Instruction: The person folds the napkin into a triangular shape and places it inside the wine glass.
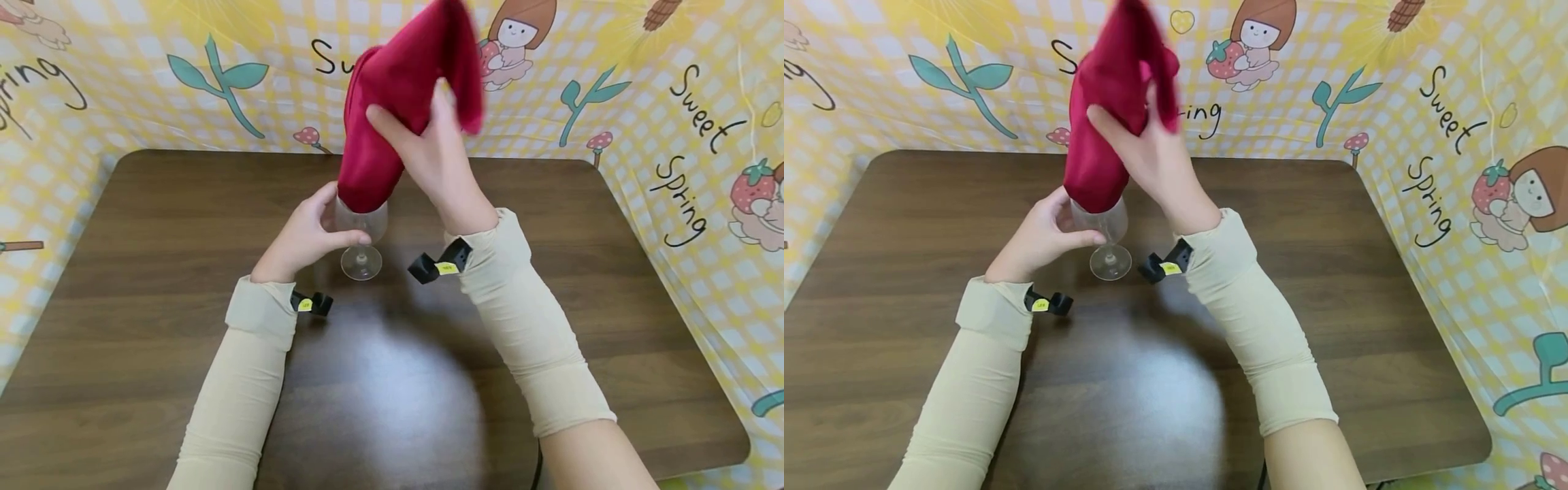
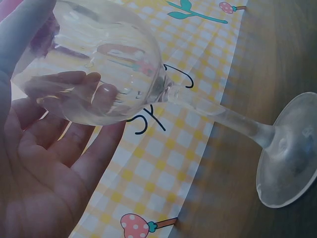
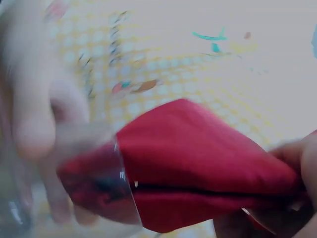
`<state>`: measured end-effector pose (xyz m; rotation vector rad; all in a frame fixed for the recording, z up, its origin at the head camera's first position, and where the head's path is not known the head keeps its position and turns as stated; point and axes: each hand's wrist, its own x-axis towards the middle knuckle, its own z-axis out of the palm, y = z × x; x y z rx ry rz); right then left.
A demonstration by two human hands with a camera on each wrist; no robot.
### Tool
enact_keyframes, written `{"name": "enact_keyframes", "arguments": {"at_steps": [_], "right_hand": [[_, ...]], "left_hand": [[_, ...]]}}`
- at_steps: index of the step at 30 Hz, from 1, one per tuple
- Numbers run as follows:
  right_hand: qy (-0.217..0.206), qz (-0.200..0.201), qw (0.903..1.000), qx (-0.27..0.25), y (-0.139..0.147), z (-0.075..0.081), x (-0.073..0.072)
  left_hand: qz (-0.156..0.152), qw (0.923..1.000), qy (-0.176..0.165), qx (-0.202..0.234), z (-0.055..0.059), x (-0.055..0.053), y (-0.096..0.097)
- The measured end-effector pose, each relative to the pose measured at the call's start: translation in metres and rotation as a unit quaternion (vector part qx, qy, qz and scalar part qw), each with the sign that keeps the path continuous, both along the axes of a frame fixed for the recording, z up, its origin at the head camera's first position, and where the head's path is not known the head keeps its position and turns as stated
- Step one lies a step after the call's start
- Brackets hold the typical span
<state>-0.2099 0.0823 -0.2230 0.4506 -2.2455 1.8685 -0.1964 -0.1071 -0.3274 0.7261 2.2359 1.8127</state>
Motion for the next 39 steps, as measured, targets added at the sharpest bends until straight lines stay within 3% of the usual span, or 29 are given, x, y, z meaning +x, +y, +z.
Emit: {"name": "enact_keyframes", "arguments": {"at_steps": [1, 2, 4, 8, 13, 23, 28, 33, 39], "right_hand": [[-0.040, 0.009, 0.9986, -0.034, 0.001, 0.000, 0.003], [-0.058, 0.017, 0.9975, -0.036, 0.003, -0.001, 0.006], [-0.074, 0.062, 0.9933, -0.064, 0.004, -0.003, 0.011], [-0.052, 0.091, 0.9944, 0.009, 0.007, -0.008, 0.018], [-0.045, 0.067, 0.9929, 0.088, 0.007, -0.009, 0.021], [-0.023, 0.048, 0.9857, 0.160, -0.004, -0.015, 0.017], [-0.017, 0.045, 0.9877, 0.149, -0.006, -0.019, 0.018], [-0.011, 0.063, 0.9939, 0.089, -0.003, -0.017, 0.023], [-0.014, 0.065, 0.9913, 0.113, 0.008, -0.016, 0.020]], "left_hand": [[0.000, 1.0000, -0.004, 0.000, 0.000, 0.000, 0.000], [0.000, 1.0000, -0.007, 0.000, 0.000, 0.000, 0.000], [-0.002, 0.9999, -0.011, 0.000, 0.000, 0.000, 0.000], [0.002, 0.9999, -0.015, -0.007, 0.000, 0.000, 0.001], [0.007, 0.9997, -0.016, -0.016, 0.001, -0.001, 0.001], [0.009, 0.9996, -0.006, -0.026, 0.002, -0.001, 0.000], [0.013, 0.9991, -0.002, -0.040, 0.003, 0.001, -0.001], [0.010, 0.9995, -0.006, -0.029, 0.003, 0.001, -0.002], [0.010, 0.9996, -0.015, -0.023, 0.001, 0.000, -0.002]]}}
